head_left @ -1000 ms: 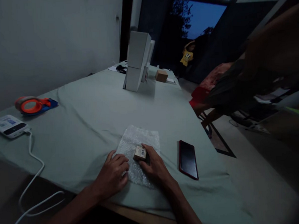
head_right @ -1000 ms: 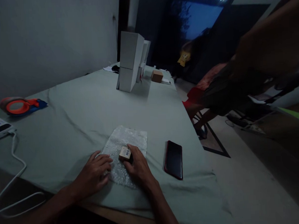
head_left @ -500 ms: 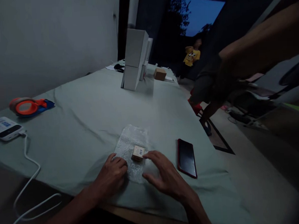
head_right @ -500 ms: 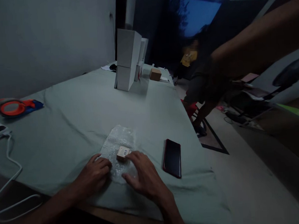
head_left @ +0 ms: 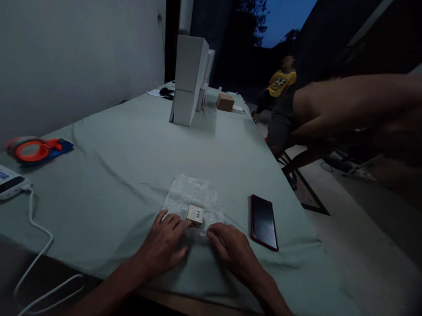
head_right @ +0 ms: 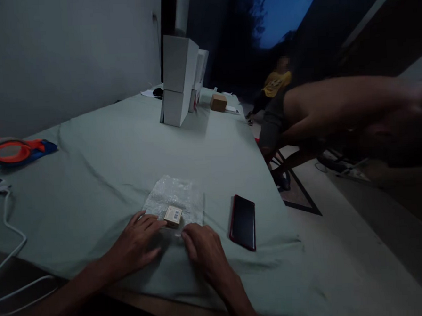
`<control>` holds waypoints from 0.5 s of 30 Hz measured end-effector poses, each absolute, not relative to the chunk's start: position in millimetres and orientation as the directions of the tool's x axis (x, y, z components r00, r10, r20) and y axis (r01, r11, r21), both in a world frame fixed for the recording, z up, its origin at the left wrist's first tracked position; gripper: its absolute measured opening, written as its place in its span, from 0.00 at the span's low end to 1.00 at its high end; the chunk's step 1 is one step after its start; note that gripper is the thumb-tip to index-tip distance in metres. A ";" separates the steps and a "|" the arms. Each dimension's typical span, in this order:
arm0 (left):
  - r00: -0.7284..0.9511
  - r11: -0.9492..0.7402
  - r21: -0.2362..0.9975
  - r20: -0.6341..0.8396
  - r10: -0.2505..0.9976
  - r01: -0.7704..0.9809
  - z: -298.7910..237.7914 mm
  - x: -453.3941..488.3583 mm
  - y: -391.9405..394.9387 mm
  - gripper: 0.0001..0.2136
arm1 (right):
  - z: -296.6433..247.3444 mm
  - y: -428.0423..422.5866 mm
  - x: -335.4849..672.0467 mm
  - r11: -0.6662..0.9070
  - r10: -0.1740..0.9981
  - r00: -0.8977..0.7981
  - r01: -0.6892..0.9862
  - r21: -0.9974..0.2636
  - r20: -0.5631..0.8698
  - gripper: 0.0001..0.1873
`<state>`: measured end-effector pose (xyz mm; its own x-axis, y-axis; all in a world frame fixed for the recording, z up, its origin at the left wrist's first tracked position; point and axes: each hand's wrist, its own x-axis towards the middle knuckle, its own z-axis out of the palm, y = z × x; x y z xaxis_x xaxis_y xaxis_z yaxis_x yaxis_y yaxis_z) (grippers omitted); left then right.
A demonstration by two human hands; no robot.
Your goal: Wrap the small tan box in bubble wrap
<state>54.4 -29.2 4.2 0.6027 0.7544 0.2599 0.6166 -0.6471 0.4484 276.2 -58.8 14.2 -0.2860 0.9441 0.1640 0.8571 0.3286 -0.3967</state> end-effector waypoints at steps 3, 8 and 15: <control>0.527 -0.605 0.484 0.303 0.794 0.632 0.7 62.4 -16.9 0.10 | 16.1 -56.5 280.8 0.310 0.951 -0.274 0.833 -0.458 0.145 0.09; 0.457 -0.572 0.562 0.348 0.819 0.598 2.1 69.1 3.4 0.03 | 21.8 -52.7 283.4 0.352 0.936 -0.310 0.814 -0.463 0.167 0.36; 0.390 -0.491 0.666 0.311 0.867 0.561 0.3 81.2 22.9 0.03 | 28.6 -29.4 276.0 0.361 0.932 -0.297 0.809 -0.464 0.208 0.03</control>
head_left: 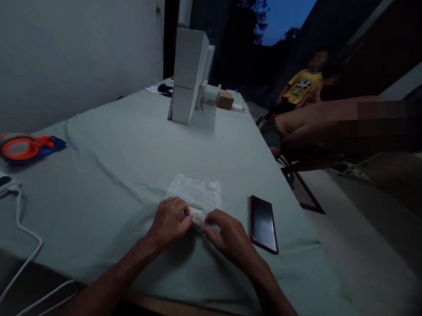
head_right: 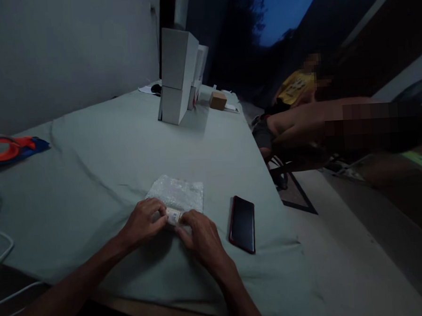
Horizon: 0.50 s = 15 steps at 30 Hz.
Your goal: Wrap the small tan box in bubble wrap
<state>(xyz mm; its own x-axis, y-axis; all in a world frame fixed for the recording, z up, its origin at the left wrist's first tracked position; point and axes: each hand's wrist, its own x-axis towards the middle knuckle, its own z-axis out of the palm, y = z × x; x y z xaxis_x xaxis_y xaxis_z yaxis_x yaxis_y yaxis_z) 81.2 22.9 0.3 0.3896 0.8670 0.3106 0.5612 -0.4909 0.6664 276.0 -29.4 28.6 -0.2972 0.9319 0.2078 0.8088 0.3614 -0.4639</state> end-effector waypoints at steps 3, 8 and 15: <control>0.349 -0.442 0.722 0.288 0.892 0.533 -1.7 85.4 28.7 0.03 | 23.6 -17.0 275.8 0.358 0.933 -0.267 0.763 -0.538 0.243 0.05; 0.332 -0.326 0.843 0.188 0.924 0.429 -0.6 88.2 33.1 0.02 | 6.3 0.7 279.0 0.283 0.959 -0.184 0.586 -0.760 0.216 0.08; 0.326 -0.203 0.928 0.096 0.940 0.313 -2.4 88.0 31.9 0.02 | -1.3 1.6 276.1 0.153 0.988 -0.099 0.436 -0.887 0.121 0.10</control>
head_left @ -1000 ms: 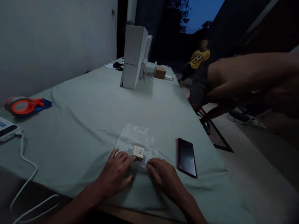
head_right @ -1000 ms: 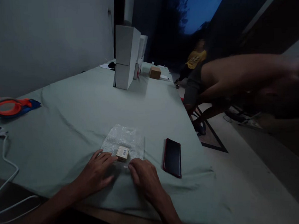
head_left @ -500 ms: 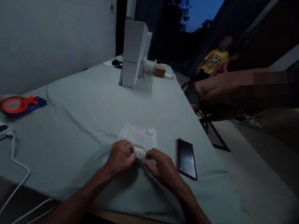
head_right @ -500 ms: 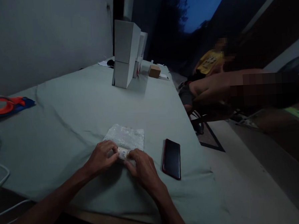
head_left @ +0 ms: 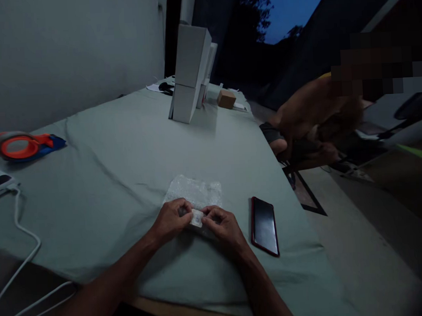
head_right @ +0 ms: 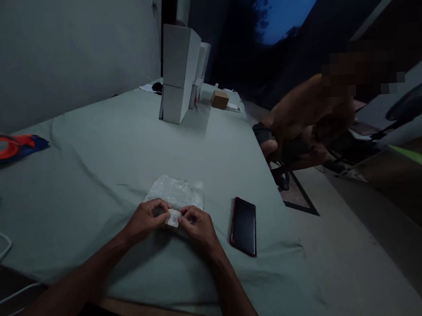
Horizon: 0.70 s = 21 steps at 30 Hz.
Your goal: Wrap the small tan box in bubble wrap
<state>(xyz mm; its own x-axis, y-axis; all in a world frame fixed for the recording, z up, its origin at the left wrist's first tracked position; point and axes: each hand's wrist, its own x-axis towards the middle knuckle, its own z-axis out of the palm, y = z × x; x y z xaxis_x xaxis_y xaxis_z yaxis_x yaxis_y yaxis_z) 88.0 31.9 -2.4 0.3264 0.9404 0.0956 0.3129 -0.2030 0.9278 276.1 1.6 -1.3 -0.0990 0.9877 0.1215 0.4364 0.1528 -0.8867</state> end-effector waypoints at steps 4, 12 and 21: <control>0.334 -0.200 0.938 0.099 0.937 0.283 -2.8 87.2 26.7 0.02 | 0.6 -4.4 277.2 0.178 0.983 -0.127 0.454 -0.873 0.134 0.10; 0.336 -0.201 0.940 0.101 0.936 0.276 -1.7 86.0 17.0 0.03 | -2.2 -10.6 280.3 0.201 0.976 -0.169 0.455 -0.867 0.137 0.10; 0.359 -0.183 0.925 0.055 0.932 0.333 -4.6 85.7 22.5 0.03 | -0.6 -9.6 279.1 0.124 0.987 -0.143 0.403 -0.907 0.071 0.10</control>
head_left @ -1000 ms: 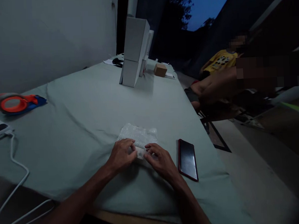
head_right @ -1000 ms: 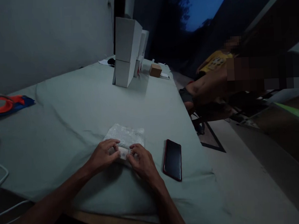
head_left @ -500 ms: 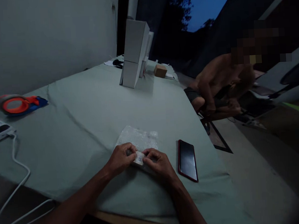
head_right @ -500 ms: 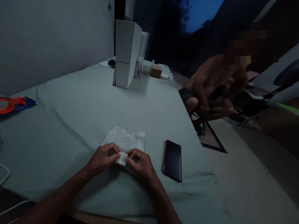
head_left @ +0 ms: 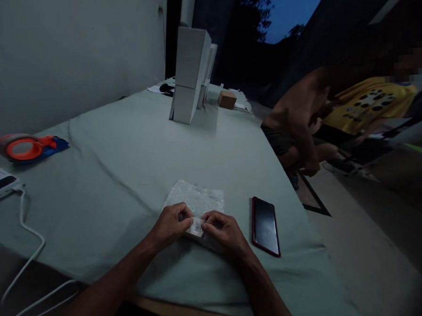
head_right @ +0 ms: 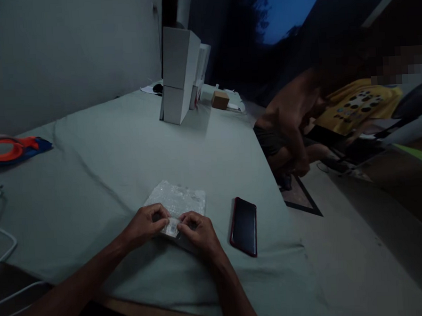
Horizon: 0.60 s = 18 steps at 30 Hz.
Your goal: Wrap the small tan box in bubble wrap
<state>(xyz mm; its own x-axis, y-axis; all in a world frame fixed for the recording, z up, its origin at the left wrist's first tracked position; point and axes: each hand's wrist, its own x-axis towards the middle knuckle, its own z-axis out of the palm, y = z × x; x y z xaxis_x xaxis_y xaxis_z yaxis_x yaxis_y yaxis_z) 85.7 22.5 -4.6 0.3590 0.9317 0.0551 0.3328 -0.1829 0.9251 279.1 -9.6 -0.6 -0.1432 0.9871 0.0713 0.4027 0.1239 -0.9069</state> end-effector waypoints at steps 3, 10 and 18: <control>0.372 -0.168 0.915 0.022 0.928 0.367 -3.3 85.3 25.3 0.03 | -2.3 -8.3 282.5 0.066 0.994 -0.107 0.360 -0.931 0.029 0.10; 0.412 -0.163 0.904 -0.015 0.911 0.395 -1.5 85.0 30.7 0.04 | -6.2 -8.9 287.4 0.049 0.998 -0.055 0.554 -0.831 0.022 0.09; 0.432 -0.189 0.897 -0.003 0.902 0.400 -2.3 86.8 33.5 0.04 | 6.6 -16.6 281.7 0.432 0.871 -0.170 0.713 -0.552 0.462 0.03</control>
<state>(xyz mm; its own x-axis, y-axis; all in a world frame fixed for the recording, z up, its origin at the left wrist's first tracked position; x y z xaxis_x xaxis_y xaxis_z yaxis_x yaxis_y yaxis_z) 86.8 33.5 -2.3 0.4315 0.9021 -0.0026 0.3996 -0.1886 0.8971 281.7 -16.6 6.6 -0.1700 0.8705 0.4618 0.7129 0.4322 -0.5523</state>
